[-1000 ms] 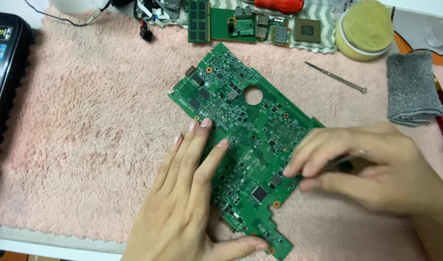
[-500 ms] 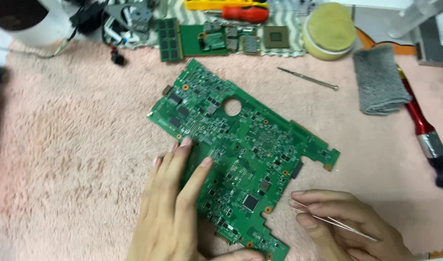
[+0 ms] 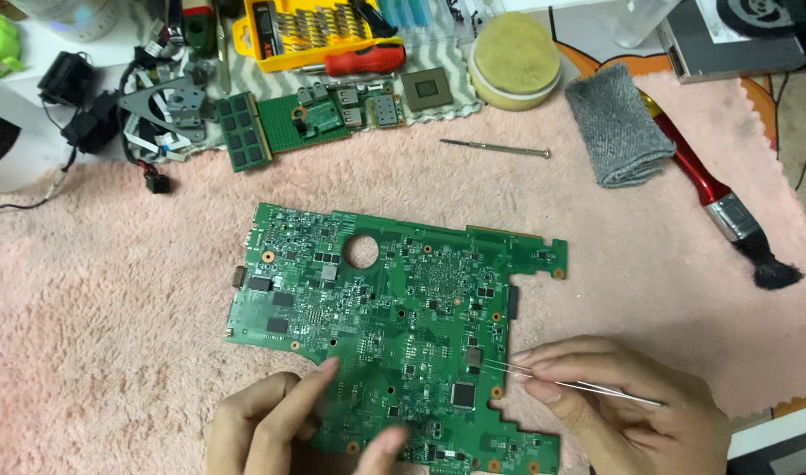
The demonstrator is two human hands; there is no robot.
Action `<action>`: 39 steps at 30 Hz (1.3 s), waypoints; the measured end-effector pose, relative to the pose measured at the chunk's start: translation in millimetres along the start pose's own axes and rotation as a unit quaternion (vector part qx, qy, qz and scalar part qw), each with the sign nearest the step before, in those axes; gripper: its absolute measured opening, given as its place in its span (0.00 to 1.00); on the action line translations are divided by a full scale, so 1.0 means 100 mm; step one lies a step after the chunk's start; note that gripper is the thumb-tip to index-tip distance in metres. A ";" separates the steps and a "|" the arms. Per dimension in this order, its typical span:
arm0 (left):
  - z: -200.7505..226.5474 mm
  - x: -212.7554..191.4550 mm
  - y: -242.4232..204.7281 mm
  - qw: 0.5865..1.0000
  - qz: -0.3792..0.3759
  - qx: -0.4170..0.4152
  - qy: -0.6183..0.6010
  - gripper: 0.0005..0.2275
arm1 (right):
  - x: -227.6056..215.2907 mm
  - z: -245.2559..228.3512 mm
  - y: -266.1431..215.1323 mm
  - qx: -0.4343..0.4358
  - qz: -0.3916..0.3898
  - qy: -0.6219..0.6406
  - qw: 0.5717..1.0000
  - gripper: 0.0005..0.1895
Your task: The person uses tweezers to carefully manipulate and adjust small components on a green circuit board. The hands repeatedly probe and reposition tiny parts across the board surface while keeping the board steady on a pink mat.
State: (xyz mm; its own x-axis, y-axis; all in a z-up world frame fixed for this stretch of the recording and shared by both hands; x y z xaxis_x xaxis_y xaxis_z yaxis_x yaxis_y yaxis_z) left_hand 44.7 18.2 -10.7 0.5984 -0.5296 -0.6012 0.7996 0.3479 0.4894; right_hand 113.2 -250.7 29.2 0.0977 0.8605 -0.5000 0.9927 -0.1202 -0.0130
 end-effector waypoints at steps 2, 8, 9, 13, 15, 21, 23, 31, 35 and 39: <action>-0.03 0.01 -0.01 1.000 0.002 -0.001 -0.007 0.30 | -0.01 0.02 0.00 0.009 -0.005 0.001 1.000 0.03; -0.03 -0.09 0.03 0.999 -0.034 0.003 0.032 0.20 | 0.01 0.05 0.01 -0.008 -0.032 -0.027 0.999 0.05; -0.02 -0.10 0.04 0.998 -0.043 0.014 0.042 0.19 | 0.02 0.04 0.02 -0.014 -0.050 -0.033 0.998 0.06; 0.09 -0.13 0.16 0.998 -0.041 0.050 0.029 0.15 | 0.03 -0.06 0.02 -0.012 -0.034 -0.054 0.998 0.04; 0.12 -0.12 0.20 0.995 -0.059 0.081 0.017 0.15 | 0.03 0.02 0.02 -0.019 -0.078 -0.053 0.995 0.05; 0.24 -0.05 0.23 0.998 -0.055 0.037 -0.010 0.21 | 0.05 -0.06 0.01 -0.044 -0.069 -0.030 0.996 0.05; 0.22 -0.06 0.25 0.996 -0.064 0.056 -0.004 0.21 | 0.06 -0.10 0.02 -0.058 -0.065 -0.039 0.995 0.04; 0.28 -0.05 0.25 0.996 -0.072 0.050 0.008 0.22 | 0.03 -0.06 0.01 -0.059 -0.050 -0.036 0.996 0.04; 0.28 -0.06 0.25 0.996 -0.075 0.047 0.013 0.22 | 0.06 -0.02 0.03 -0.065 -0.091 -0.048 0.993 0.05; 0.25 -0.04 0.24 0.996 -0.067 0.055 0.007 0.22 | 0.05 -0.11 0.01 -0.078 -0.038 -0.039 0.995 0.06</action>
State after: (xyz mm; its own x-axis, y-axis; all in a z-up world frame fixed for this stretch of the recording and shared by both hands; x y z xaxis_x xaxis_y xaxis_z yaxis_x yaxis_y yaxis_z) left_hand 59.6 9.2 19.5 0.4886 -0.5549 -0.6733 0.8621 0.1883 0.4704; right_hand 115.2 -240.7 35.9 0.0224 0.8224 -0.5684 0.9966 0.0269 0.0781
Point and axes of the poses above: each hand's wrist, its own y-axis towards the middle knuckle, its own x-axis out of the palm, z = x × y, the point moved 7 cm from there along y, towards the middle knuckle, and after that the axes turned 11 degrees about x, right-handed, at the moved point
